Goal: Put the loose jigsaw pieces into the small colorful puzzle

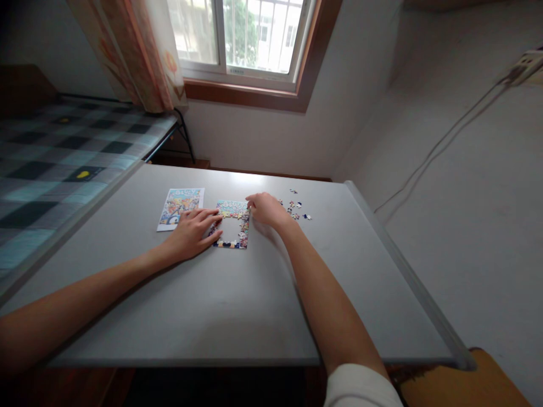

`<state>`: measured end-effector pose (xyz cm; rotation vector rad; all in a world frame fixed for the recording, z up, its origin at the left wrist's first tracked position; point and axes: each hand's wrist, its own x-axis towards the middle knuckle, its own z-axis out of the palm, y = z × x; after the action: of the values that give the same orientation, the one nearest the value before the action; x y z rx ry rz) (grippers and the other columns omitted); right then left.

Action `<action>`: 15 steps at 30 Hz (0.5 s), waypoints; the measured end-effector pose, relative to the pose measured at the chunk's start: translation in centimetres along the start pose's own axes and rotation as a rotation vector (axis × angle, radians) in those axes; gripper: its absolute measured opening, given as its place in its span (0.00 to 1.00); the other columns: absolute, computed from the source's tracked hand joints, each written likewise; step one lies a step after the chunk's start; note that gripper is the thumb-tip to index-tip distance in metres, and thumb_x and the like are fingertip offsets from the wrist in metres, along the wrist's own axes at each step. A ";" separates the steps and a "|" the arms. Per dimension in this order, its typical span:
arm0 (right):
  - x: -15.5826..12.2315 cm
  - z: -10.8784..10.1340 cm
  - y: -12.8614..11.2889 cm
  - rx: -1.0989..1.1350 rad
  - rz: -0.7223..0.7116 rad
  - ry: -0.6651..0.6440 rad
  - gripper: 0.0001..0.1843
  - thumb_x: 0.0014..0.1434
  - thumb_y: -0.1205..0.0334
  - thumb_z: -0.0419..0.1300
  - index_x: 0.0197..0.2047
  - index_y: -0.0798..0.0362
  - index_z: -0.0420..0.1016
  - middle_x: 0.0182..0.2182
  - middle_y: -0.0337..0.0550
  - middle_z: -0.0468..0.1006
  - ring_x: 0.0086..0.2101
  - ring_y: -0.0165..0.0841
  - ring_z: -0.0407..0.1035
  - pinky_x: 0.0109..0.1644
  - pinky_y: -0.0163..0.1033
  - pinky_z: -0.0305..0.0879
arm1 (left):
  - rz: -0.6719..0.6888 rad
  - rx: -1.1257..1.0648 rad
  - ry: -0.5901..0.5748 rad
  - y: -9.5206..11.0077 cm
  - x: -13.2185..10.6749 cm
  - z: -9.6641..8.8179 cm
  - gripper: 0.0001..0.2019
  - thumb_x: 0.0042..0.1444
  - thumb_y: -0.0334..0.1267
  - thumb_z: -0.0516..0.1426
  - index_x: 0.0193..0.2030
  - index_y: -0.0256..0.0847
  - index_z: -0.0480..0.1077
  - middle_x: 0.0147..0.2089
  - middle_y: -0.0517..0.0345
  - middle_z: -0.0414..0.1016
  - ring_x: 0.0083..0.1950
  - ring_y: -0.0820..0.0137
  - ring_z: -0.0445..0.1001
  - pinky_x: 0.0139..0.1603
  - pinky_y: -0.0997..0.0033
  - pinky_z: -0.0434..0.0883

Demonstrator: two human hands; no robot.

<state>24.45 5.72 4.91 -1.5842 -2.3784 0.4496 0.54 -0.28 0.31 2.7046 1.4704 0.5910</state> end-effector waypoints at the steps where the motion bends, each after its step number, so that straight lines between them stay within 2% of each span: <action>1: 0.0 -0.1 -0.1 -0.005 0.005 0.003 0.19 0.59 0.70 0.53 0.49 0.53 0.80 0.43 0.50 0.83 0.39 0.37 0.76 0.47 0.40 0.68 | 0.000 -0.001 0.002 0.0 0.0 0.0 0.17 0.64 0.47 0.52 0.56 0.47 0.69 0.64 0.52 0.68 0.63 0.55 0.64 0.60 0.50 0.57; 10: -0.1 0.0 -0.2 -0.031 0.003 -0.010 0.19 0.58 0.69 0.54 0.47 0.53 0.81 0.39 0.50 0.83 0.37 0.37 0.75 0.44 0.40 0.68 | 0.004 0.022 -0.003 0.1 0.0 0.0 0.17 0.65 0.47 0.52 0.56 0.45 0.69 0.64 0.52 0.68 0.63 0.57 0.64 0.59 0.52 0.58; 15: -0.2 0.7 -0.9 -0.080 -0.066 0.061 0.24 0.58 0.70 0.53 0.57 0.53 0.75 0.47 0.48 0.81 0.48 0.40 0.70 0.52 0.44 0.65 | -0.002 0.009 0.005 0.2 0.0 -0.1 0.17 0.65 0.47 0.52 0.56 0.45 0.70 0.63 0.52 0.69 0.63 0.55 0.64 0.59 0.51 0.58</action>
<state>23.49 5.08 4.56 -1.5237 -2.4226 0.2921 0.67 -0.38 0.48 2.7104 1.4804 0.5933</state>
